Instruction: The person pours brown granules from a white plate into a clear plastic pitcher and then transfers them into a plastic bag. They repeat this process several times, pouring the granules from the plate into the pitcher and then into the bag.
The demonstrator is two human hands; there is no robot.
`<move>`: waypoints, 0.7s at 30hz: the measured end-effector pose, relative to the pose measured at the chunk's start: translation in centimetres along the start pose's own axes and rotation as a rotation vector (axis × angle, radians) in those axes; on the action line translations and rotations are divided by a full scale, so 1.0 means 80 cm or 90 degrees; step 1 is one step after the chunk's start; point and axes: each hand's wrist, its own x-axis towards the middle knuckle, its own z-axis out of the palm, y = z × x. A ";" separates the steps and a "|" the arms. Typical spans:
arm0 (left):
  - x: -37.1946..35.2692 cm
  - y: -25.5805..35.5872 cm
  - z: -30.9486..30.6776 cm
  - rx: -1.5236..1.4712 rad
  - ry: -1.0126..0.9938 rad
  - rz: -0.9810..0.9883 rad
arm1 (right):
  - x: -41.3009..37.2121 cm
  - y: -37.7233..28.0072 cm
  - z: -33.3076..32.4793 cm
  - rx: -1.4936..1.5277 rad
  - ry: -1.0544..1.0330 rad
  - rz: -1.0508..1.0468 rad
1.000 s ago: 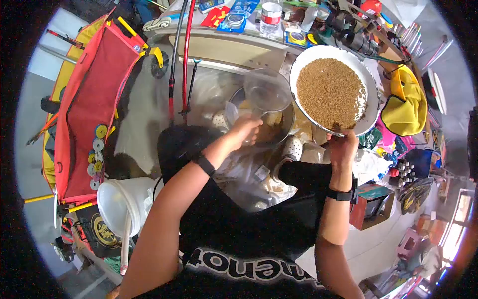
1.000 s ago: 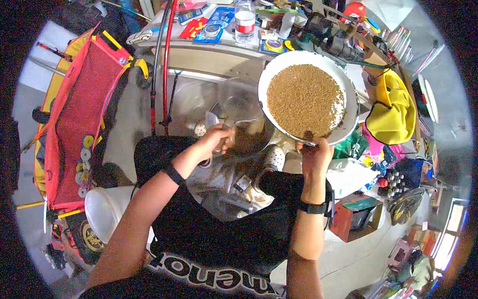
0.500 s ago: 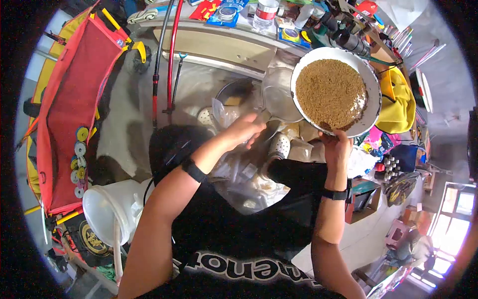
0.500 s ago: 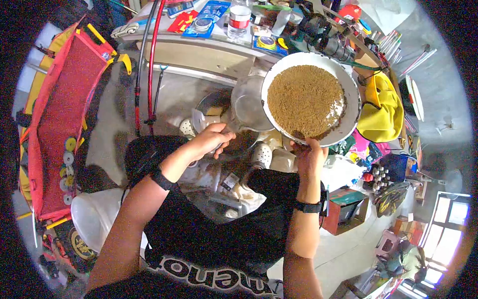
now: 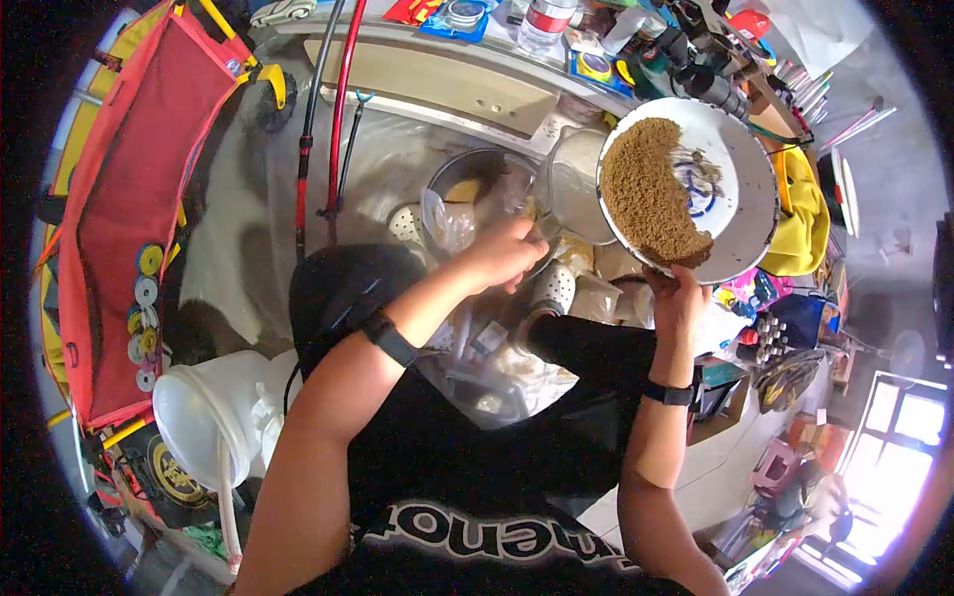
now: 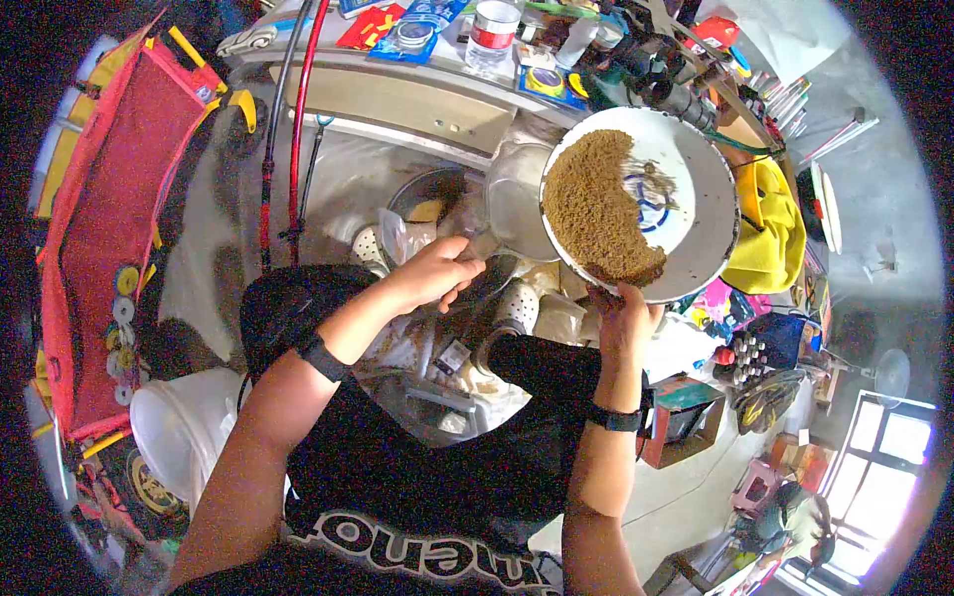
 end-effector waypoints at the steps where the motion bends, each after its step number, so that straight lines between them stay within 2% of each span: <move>1: 0.000 0.000 0.000 0.005 -0.003 0.004 | 0.000 0.000 0.000 0.000 -0.001 0.001; 21: 0.003 0.001 0.002 0.008 -0.028 -0.009 | -0.007 -0.003 0.009 -0.084 -0.028 -0.042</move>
